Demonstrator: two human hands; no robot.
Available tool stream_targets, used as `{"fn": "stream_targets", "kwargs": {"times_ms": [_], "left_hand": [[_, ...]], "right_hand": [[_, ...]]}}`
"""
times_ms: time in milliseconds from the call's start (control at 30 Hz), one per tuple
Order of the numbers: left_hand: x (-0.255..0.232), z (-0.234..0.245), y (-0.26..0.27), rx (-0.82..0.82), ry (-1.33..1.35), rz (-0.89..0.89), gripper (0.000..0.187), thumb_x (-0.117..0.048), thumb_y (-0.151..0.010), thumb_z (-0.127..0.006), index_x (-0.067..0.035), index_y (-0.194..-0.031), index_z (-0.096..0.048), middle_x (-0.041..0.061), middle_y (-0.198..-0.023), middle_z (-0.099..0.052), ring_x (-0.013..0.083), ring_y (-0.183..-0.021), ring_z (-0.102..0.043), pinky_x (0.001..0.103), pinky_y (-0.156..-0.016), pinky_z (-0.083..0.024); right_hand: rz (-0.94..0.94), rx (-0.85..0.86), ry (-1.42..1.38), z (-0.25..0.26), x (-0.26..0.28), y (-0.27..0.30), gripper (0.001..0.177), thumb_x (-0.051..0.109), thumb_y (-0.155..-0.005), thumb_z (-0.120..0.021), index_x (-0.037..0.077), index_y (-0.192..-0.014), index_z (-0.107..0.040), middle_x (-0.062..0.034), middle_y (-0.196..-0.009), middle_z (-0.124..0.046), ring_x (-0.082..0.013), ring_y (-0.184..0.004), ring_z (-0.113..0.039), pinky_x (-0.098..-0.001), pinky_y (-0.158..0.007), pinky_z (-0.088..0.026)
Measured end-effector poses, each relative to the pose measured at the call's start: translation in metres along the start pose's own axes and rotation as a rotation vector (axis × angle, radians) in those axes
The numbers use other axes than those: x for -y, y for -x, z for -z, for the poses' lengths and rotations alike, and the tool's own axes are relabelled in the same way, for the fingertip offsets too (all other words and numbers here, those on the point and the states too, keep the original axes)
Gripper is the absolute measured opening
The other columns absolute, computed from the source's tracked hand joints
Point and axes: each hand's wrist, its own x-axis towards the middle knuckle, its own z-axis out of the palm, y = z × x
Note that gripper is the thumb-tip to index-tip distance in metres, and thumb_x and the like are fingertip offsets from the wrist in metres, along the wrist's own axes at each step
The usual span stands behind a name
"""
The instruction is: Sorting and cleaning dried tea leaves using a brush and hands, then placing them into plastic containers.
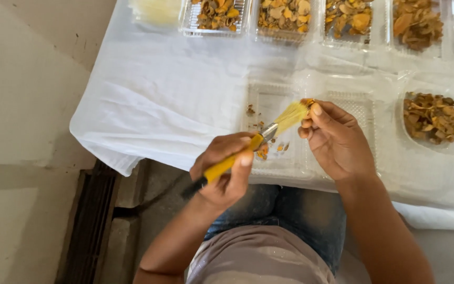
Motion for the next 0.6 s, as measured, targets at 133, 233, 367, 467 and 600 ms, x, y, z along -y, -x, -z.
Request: {"fn": "stream_targets", "kwargs": {"times_ms": [133, 233, 367, 467, 600], "left_hand": [[-0.007, 0.003, -0.002, 0.106, -0.134, 0.134, 0.008, 0.002, -0.089, -0.074, 0.004, -0.096, -0.071, 0.019, -0.084, -0.075, 0.0371, -0.072, -0.077, 0.041, -0.067, -0.065], [-0.003, 0.015, -0.002, 0.135, -0.126, 0.166, 0.006, -0.002, -0.094, -0.070, 0.003, -0.095, -0.070, 0.018, -0.084, -0.075, 0.0376, -0.075, -0.077, 0.040, -0.067, -0.063], [0.000, 0.031, 0.006, 0.204, -0.198, 0.237, 0.013, -0.007, -0.102, -0.064, 0.001, -0.113, -0.063, 0.018, -0.106, -0.071, 0.0275, -0.094, -0.077, 0.030, -0.080, -0.065], [0.005, 0.034, 0.009, 0.161, -0.165, 0.313, 0.014, -0.005, -0.104, -0.062, 0.005, -0.114, -0.062, 0.019, -0.108, -0.069, 0.0323, -0.092, -0.079, 0.036, -0.082, -0.070], [0.012, 0.033, 0.008, 0.175, -0.186, 0.398, 0.016, -0.013, -0.105, -0.062, 0.001, -0.115, -0.063, 0.015, -0.108, -0.071, 0.0275, -0.094, -0.079, 0.032, -0.081, -0.066]], "right_hand": [[-0.012, -0.017, -0.010, -0.012, 0.003, 0.002, 0.017, 0.012, -0.102, -0.065, 0.008, -0.116, -0.074, -0.0107, -0.104, -0.074, -0.0181, -0.092, -0.069, -0.0291, -0.082, -0.054], [0.098, -0.037, 0.073, -0.013, 0.013, 0.010, 0.009, 0.016, -0.102, -0.066, 0.013, -0.105, -0.073, -0.0066, -0.106, -0.074, -0.0151, -0.094, -0.070, -0.0257, -0.084, -0.054], [0.224, -0.340, 0.670, 0.038, 0.068, 0.021, 0.016, 0.012, -0.099, -0.062, 0.015, -0.087, -0.073, 0.0032, -0.089, -0.069, -0.0058, -0.086, -0.062, -0.0221, -0.078, -0.049], [0.331, -0.499, 1.007, 0.163, 0.088, 0.013, 0.011, 0.024, -0.115, -0.079, 0.020, -0.122, -0.071, 0.0021, -0.127, -0.075, -0.0041, -0.108, -0.071, -0.0198, -0.094, -0.059], [0.475, -0.290, 1.514, 0.316, 0.093, 0.011, 0.019, 0.005, -0.135, -0.053, -0.007, -0.139, -0.067, -0.0180, -0.127, -0.064, -0.0285, -0.113, -0.060, -0.0423, -0.093, -0.046]]}}
